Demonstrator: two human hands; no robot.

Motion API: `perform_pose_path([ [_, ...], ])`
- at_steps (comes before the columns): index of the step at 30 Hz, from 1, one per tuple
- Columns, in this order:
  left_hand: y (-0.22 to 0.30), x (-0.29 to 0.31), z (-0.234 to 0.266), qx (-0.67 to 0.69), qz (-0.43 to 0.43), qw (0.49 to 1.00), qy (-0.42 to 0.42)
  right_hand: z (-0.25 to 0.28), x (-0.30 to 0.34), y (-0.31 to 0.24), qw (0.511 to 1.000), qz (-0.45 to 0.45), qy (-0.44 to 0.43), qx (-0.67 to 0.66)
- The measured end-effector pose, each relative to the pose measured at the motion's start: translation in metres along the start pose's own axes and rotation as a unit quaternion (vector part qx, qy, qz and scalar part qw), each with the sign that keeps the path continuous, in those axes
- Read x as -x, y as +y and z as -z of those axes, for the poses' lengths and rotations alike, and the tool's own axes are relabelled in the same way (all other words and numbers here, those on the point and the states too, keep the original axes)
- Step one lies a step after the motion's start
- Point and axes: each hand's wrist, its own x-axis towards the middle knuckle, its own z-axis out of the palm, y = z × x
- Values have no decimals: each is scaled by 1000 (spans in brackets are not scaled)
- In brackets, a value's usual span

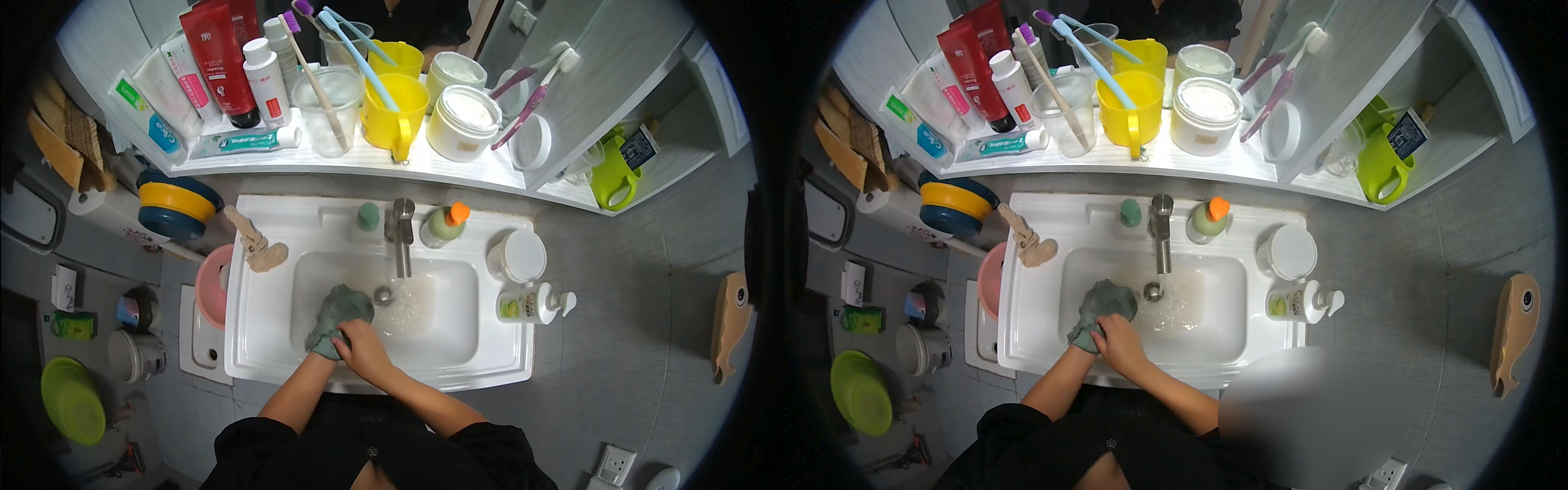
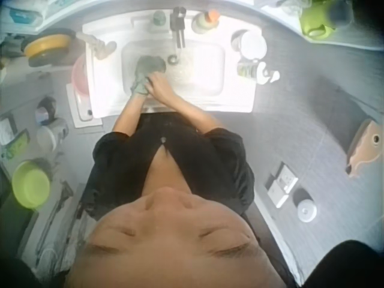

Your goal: The person cleans a bathroom sink using a green cloth and a toothbrush. They wipe the basin and faucet, rinse the cloth, and scrub the faucet with the toothbrush. The person also uses a white powder from a container to aid in cleaning.

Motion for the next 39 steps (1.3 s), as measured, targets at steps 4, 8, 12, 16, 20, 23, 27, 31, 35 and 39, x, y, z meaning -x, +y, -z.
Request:
perform_pose_path([
  [4,11,-5,8,-12,-17,1000,-7,-22,2,9,1000,-16,-16,-19],
  [8,16,1,21,-13,-18,1000,4,-35,5,-10,996,-20,-46,-71],
  [12,18,-4,20,19,-47,999,16,-30,3,-16,994,14,-79,-68],
  [16,15,-8,17,170,-52,982,68,41,-28,-40,991,136,-17,2],
  [20,6,-13,18,-4,-48,998,35,189,-103,-101,937,181,264,143],
  [23,25,-6,34,271,58,961,13,256,-163,-102,918,219,202,260],
  [27,40,-15,58,-1,-3,996,-86,289,-201,-89,908,132,22,397],
  [31,15,8,49,-172,-138,974,-47,291,-208,-108,892,103,-49,437],
  [35,0,26,44,59,-91,992,-72,287,-212,-117,904,99,-48,413],
  [39,-13,32,29,281,71,951,-111,288,-209,-113,914,88,-20,396],
])
